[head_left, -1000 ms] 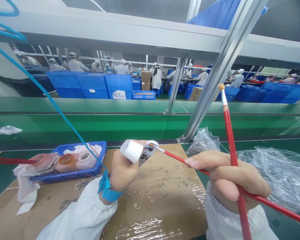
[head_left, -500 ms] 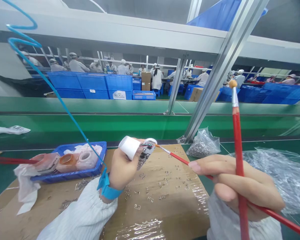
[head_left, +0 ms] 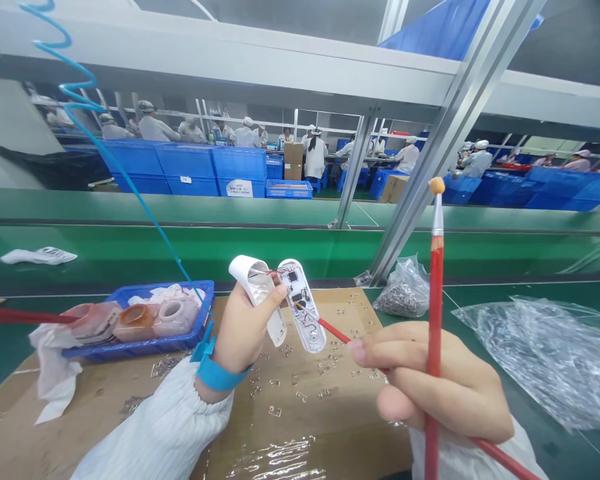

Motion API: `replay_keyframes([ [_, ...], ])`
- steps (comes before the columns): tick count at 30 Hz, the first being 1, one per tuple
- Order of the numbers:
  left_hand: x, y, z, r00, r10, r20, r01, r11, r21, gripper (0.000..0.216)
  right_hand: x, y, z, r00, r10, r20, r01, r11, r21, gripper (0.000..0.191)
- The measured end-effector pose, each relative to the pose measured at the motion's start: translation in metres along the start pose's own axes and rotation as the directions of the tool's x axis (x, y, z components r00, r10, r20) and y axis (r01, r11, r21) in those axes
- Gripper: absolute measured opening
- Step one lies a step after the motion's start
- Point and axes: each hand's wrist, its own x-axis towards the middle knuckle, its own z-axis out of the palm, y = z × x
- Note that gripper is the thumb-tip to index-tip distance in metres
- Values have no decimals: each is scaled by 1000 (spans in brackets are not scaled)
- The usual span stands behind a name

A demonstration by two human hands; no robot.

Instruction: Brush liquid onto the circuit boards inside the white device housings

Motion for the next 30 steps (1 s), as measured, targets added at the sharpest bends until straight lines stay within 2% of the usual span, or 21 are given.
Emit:
replay_keyframes([
  [2,0,-1,0,1000,-2,-8,2,1000,20,43,-1,3,5,1000,-30,-8,30,1000,6,23],
  [5,2,-2,0,999,-21,-25,21,999,24,45,1,10,9,988,-151,34,150,988,29,26],
  [7,3,-3,1,999,-19,-32,20,999,25,44,2,14,10,980,-186,65,185,982,21,25],
  [13,4,-8,0,1000,-15,-20,17,998,68,41,-1,12,12,988,-92,126,91,996,13,22],
  [17,5,-12,-1,1000,-18,-9,19,995,102,41,-3,7,13,997,43,66,-44,999,1,19],
  [19,6,-14,0,1000,-26,6,25,995,101,41,-3,8,11,995,84,55,-87,995,54,21],
  [23,10,-17,2,999,-46,28,44,996,82,40,-4,19,8,989,140,-48,-124,961,246,16],
  [26,13,-19,3,996,-77,42,73,994,77,41,-3,25,9,976,168,-141,-127,957,261,14],
  [30,14,-20,2,990,-116,74,107,988,113,39,3,25,14,982,162,-97,-134,960,246,16],
])
